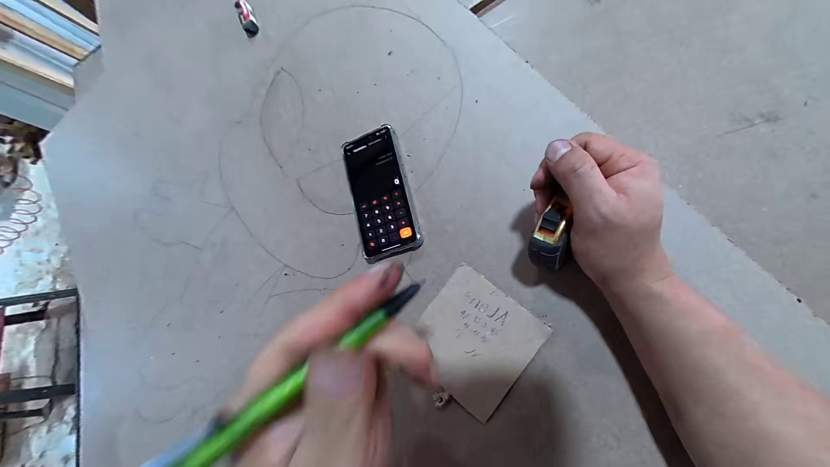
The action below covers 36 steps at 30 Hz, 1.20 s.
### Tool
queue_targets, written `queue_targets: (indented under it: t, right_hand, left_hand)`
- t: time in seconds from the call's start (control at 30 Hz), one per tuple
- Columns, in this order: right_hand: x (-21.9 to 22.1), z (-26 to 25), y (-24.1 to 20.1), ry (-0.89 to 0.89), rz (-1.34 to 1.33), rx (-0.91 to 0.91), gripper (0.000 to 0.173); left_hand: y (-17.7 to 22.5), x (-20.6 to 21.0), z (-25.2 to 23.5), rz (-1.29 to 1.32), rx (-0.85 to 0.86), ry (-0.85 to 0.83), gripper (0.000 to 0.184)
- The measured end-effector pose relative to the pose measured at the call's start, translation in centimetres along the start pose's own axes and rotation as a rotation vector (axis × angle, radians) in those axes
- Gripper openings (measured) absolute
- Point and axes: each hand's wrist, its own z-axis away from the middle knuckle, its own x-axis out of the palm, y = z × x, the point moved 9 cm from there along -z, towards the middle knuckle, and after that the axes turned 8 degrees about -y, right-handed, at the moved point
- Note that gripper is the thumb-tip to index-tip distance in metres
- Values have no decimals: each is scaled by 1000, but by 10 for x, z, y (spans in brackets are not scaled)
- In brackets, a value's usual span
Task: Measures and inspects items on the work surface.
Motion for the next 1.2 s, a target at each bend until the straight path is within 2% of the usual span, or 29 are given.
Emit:
queue_targets:
  t: [0.07,0.13,0.27,0.33,0.43,0.63,0.8,0.97,1.2]
  right_hand:
    - [2,0,-1,-17,10,7,33]
    - [2,0,-1,-13,20,11,33]
    - [2,2,0,-12,33,26,33]
    - [3,2,0,-17,34,23,33]
    - [3,3,0,-1,58,27,33]
    - [2,4,3,8,46,33,33]
    - [0,5,3,13,63,49,34]
    - [0,4,3,10,52,42,33]
    - [2,4,2,-5,20,28,32]
  left_hand:
    - [-28,-31,-11,-261,126,145,28]
    - [-59,-67,-17,-463,153,275,27]
    - [-97,-104,-34,-566,11,355,29]
    - [-98,-102,-48,-499,71,341,30]
    - [-96,-86,-60,-381,161,224,31]
    - [-103,-70,-63,-382,119,81,32]
    - [-101,-69,-58,-402,85,110,33]
    - [-81,-73,-48,-392,238,178,29]
    - [-85,-71,-44,-401,195,173,27]
